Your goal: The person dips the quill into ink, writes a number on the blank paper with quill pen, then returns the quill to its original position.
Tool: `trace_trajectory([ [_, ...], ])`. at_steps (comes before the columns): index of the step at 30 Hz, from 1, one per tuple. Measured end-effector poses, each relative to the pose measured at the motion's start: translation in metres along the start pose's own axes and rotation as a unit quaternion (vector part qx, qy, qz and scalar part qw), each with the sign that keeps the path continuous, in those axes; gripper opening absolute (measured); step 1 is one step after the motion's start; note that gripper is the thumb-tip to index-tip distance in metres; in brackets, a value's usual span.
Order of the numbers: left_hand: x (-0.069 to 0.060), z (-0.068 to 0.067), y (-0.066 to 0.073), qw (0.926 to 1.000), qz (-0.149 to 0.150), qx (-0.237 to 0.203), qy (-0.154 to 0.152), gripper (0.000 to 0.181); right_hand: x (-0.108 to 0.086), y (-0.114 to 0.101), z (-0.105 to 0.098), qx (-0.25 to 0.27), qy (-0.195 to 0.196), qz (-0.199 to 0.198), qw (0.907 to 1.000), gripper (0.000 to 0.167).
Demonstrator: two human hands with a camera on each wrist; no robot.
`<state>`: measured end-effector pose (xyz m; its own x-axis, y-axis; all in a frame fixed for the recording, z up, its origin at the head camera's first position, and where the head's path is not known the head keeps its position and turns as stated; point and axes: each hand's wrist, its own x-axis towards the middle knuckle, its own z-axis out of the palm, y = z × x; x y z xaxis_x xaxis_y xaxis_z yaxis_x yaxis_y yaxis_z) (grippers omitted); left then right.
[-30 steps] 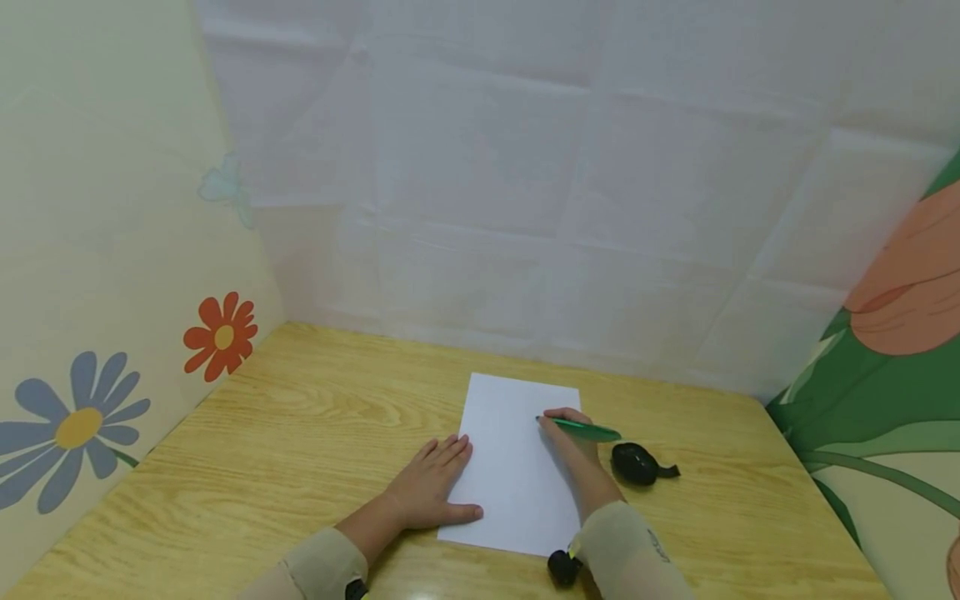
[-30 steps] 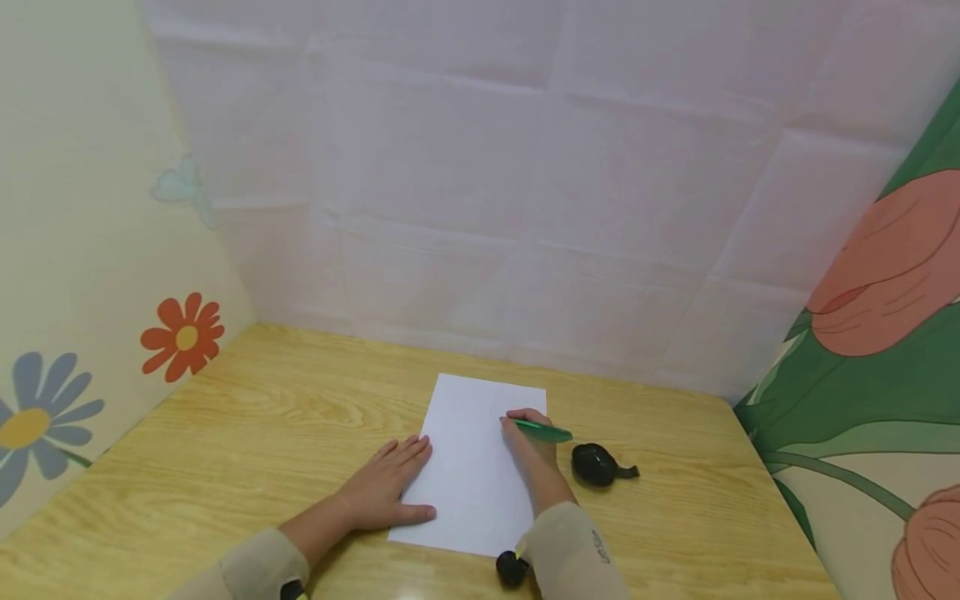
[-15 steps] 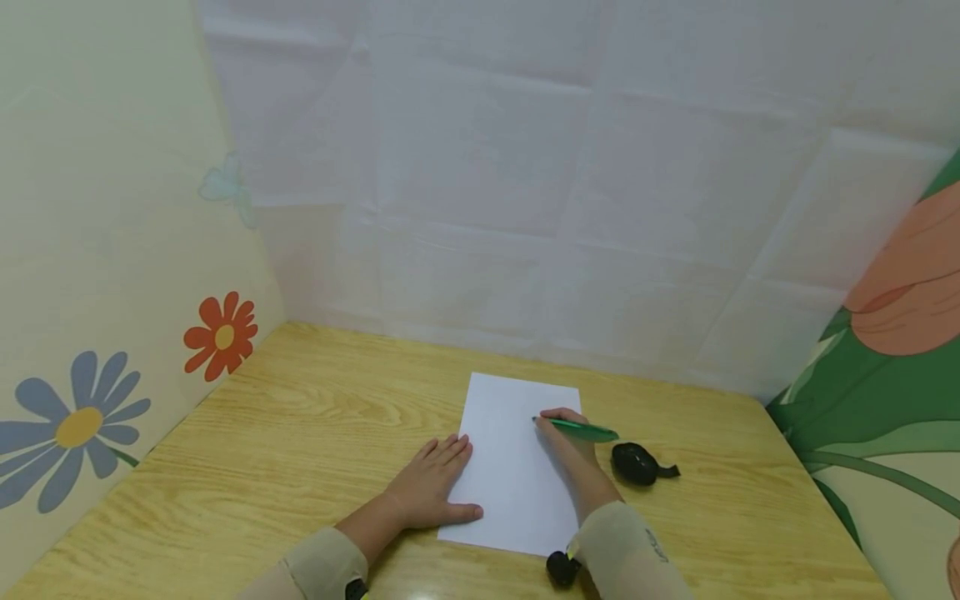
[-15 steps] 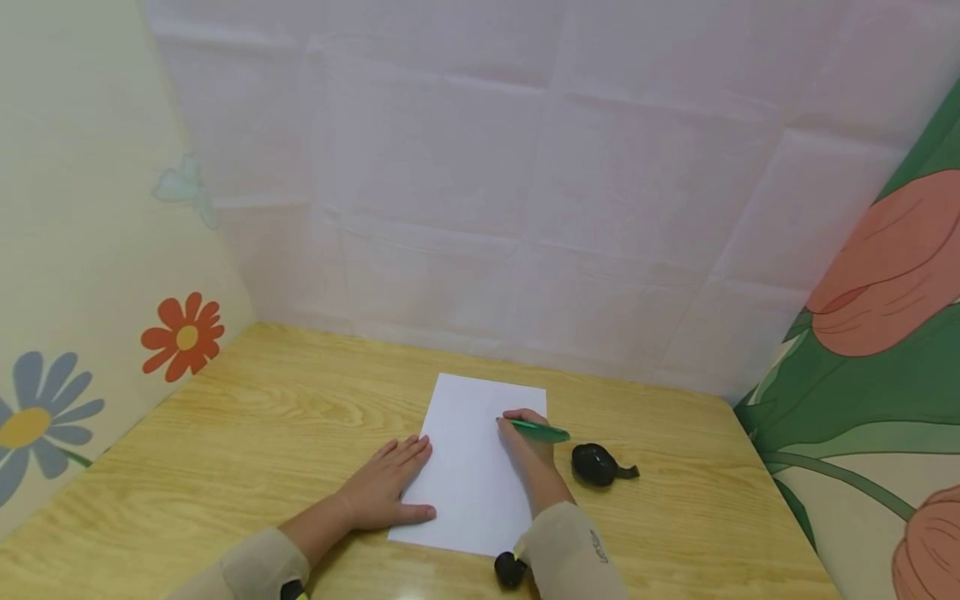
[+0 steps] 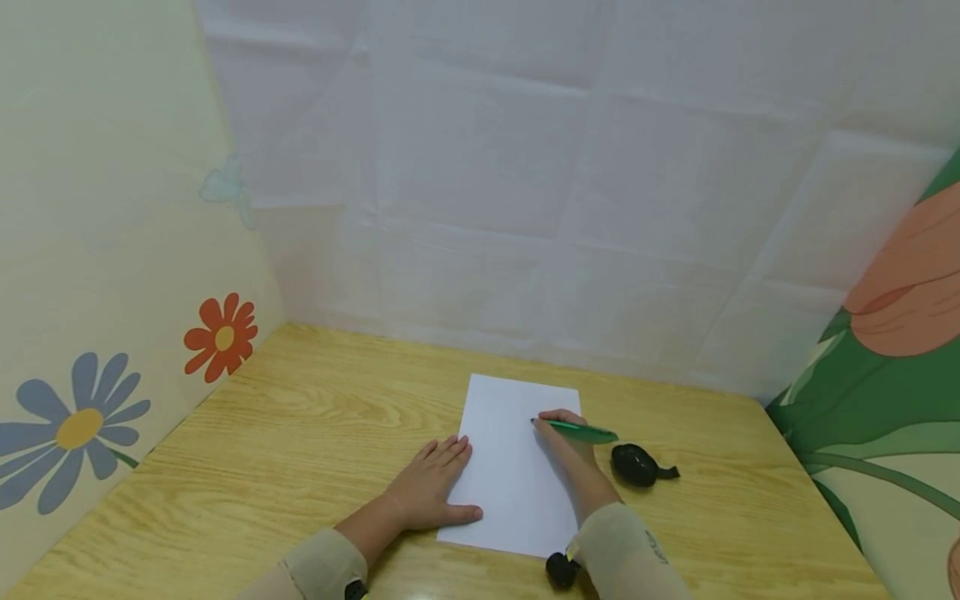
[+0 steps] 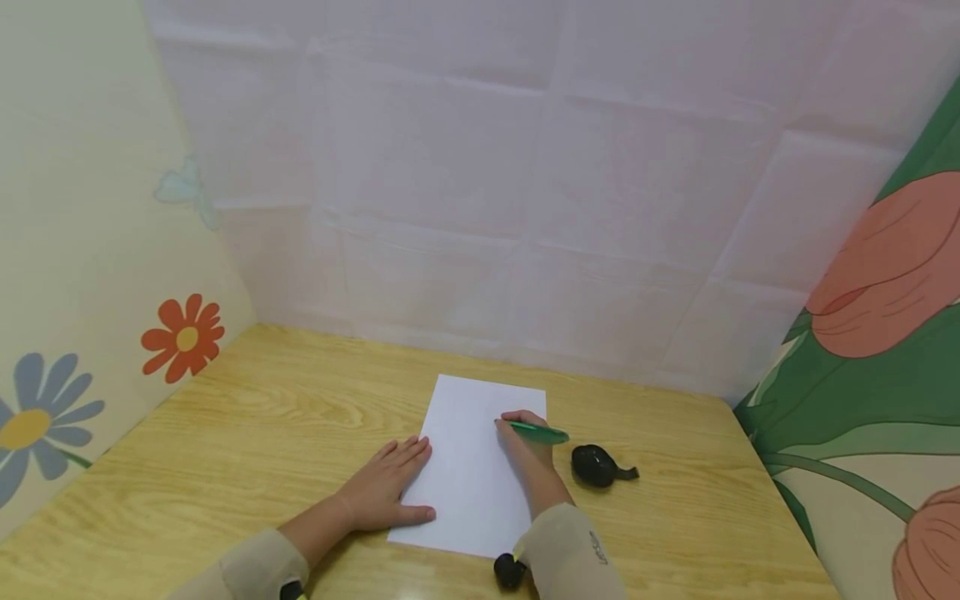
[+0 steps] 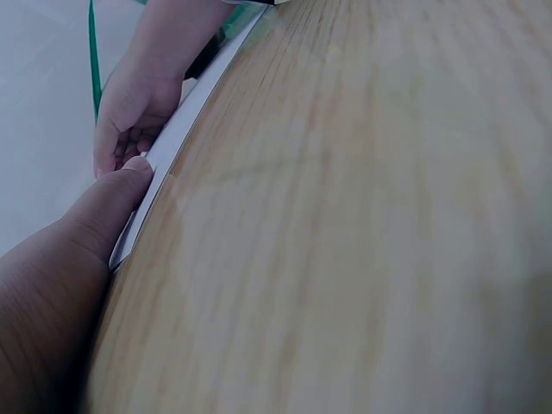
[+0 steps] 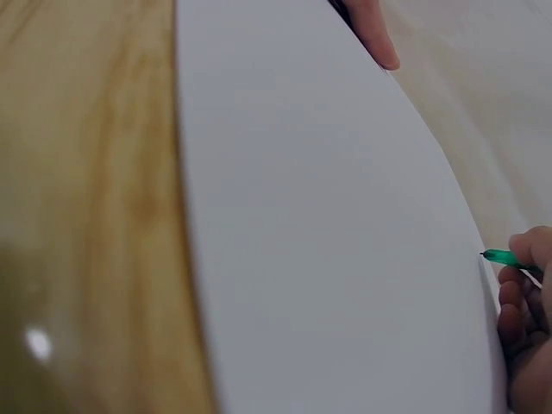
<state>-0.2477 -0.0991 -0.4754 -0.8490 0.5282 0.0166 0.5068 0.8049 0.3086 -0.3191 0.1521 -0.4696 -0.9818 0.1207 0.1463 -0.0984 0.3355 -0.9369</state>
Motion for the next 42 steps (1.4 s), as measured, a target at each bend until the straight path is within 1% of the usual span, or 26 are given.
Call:
trace_trajectory([
  [9, -0.0002, -0.0004, 0.0003, 1.0, 0.0, -0.001, 0.0, 0.1, -0.0011, -0.0002, 0.0033, 0.003, -0.005, -0.005, 1.0, 0.019],
  [22, -0.0014, -0.0005, 0.0021, 1.0, 0.0, 0.0, 0.002, 0.099, -0.0028, -0.0022, 0.0045, 0.016, -0.018, 0.004, 0.9997, 0.018],
  [34, 0.0002, 0.0001, 0.0002, 1.0, -0.002, -0.002, 0.002, 0.099, -0.003, -0.0033, 0.0051, 0.02, -0.032, 0.013, 0.9992, 0.021],
  [42, 0.0003, 0.0008, 0.0003, 1.0, 0.0, 0.002, 0.003, 0.099, -0.0011, -0.0014, 0.0065, 0.023, -0.035, 0.016, 0.999, 0.02],
])
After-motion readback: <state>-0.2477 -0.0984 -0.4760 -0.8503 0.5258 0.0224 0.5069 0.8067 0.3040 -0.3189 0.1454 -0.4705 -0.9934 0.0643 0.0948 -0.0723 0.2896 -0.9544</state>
